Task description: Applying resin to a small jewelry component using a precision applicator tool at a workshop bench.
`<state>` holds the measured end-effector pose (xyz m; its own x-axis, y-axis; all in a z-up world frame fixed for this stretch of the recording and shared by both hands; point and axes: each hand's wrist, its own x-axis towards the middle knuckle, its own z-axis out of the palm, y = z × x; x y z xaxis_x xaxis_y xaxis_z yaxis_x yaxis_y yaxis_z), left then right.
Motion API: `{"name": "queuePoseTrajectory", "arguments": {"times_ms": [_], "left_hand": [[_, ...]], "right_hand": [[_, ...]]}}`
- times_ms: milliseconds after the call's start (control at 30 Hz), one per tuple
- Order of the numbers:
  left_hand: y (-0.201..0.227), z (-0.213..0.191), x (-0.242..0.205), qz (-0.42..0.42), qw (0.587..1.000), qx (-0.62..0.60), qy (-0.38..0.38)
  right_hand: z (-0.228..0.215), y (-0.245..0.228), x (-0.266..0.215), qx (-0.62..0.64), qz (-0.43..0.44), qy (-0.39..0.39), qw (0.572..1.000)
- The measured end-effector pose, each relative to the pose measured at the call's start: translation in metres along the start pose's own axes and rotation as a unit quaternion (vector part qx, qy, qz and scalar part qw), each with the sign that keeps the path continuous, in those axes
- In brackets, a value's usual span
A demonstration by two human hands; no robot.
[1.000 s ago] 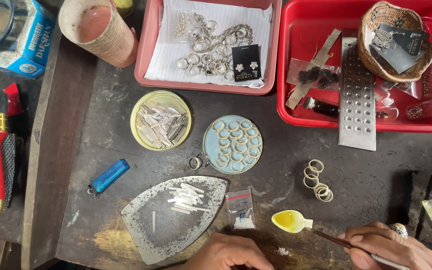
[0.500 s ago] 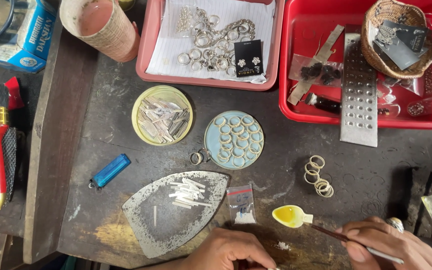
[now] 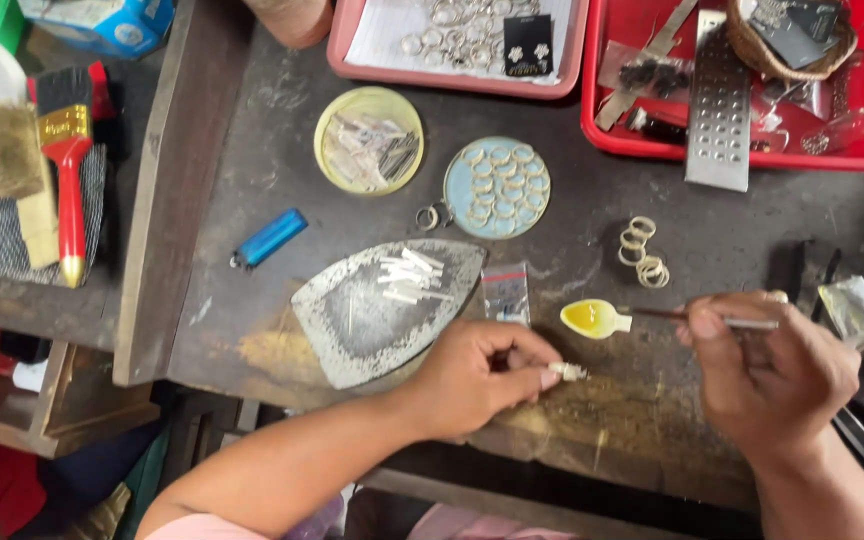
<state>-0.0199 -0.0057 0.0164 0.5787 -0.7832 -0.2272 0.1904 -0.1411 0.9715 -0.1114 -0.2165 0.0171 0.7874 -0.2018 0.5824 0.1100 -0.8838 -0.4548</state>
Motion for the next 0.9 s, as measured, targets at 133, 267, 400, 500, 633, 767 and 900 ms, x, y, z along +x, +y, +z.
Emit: {"name": "queuePoseTrajectory", "arguments": {"times_ms": [133, 267, 400, 500, 633, 767, 900], "left_hand": [[-0.001, 0.002, 0.001, -0.018, 0.997, -0.072, 0.029], [-0.006, 0.003, 0.002, -0.011, 0.994, -0.102, 0.032], [-0.011, 0.005, 0.003, 0.001, 0.990, -0.133, 0.041], [-0.016, 0.007, 0.003, 0.010, 0.988, -0.149, 0.044], [-0.019, 0.008, 0.006, -0.005, 0.987, -0.148, 0.067], [-0.012, 0.007, 0.005, -0.024, 0.990, -0.133, 0.044], [-0.004, 0.005, 0.004, -0.005, 0.998, -0.024, 0.060]], "right_hand": [[0.003, -0.006, 0.002, 0.055, 0.008, 0.014, 0.998], [0.002, -0.007, 0.003, 0.061, 0.000, 0.024, 0.998], [-0.002, -0.014, 0.005, 0.115, 0.014, 0.032, 0.993], [-0.018, -0.019, 0.005, 0.140, 0.091, 0.003, 0.986], [-0.026, 0.036, -0.012, 0.217, 0.195, -0.045, 0.955], [-0.029, -0.012, -0.004, 0.162, 0.175, 0.006, 0.971], [-0.008, -0.016, -0.009, 0.227, 0.209, 0.008, 0.951]]}}
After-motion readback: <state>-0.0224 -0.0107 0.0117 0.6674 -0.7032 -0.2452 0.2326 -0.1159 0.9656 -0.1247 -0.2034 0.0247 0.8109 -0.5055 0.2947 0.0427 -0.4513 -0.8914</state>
